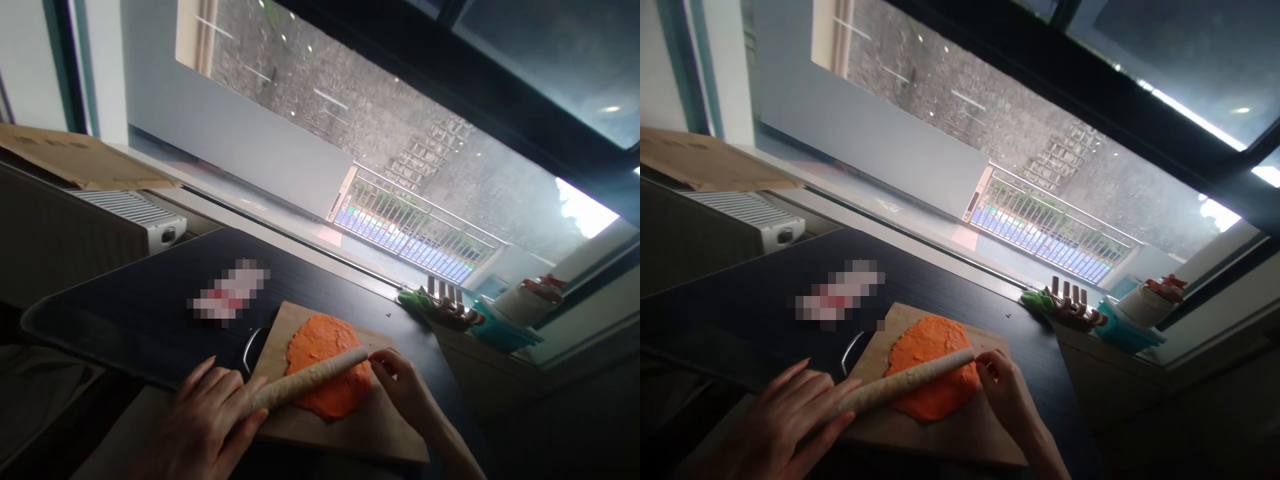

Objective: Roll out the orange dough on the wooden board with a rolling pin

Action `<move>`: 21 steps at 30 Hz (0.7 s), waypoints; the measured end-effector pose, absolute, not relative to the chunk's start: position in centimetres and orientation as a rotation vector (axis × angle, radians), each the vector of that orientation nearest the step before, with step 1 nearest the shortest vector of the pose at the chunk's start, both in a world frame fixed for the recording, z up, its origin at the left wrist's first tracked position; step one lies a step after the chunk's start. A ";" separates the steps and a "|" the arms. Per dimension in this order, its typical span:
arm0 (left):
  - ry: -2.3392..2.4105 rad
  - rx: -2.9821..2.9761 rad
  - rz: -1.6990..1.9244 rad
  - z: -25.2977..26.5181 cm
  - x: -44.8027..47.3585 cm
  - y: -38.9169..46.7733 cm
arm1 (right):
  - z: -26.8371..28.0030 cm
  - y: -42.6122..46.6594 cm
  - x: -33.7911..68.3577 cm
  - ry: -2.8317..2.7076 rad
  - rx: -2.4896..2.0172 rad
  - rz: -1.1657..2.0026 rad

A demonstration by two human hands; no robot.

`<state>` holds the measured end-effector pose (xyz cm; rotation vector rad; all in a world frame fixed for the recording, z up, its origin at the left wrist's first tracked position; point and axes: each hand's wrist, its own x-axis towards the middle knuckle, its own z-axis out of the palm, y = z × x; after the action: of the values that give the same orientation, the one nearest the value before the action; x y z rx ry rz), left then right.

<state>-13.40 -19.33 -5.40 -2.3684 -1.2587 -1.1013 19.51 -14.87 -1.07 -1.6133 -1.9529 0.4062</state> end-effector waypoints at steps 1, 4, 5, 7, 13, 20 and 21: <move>-1.261 -2.374 -1.122 -5.5 -13.4 -19.3 | -1.2 -15.8 19.4 -1.950 -1.617 0.430; -1.269 -2.394 -1.152 -5.9 -13.3 -19.2 | -1.0 -17.6 18.4 -1.966 -1.623 0.487; -1.274 -2.401 -1.155 -6.0 -13.3 -19.2 | -0.8 -17.8 18.1 -1.972 -1.632 0.491; -1.272 -2.408 -1.160 -6.1 -13.3 -19.1 | -0.2 -17.9 17.5 -1.989 -1.662 0.482; -1.248 -2.405 -1.142 -6.2 -13.5 -18.9 | 0.4 -17.4 16.8 -2.077 -1.833 0.286; -1.256 -2.417 -1.145 -6.5 -13.6 -19.0 | 0.5 -17.4 15.1 -2.245 -1.958 -0.140; -1.279 -2.409 -1.163 -6.6 -13.5 -19.0 | 0.6 -17.4 14.8 -2.252 -1.965 -0.165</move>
<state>-13.49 -19.01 -6.57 -2.4093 -1.2795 -1.1628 14.82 -17.38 0.56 -1.9648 -2.2516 -0.1650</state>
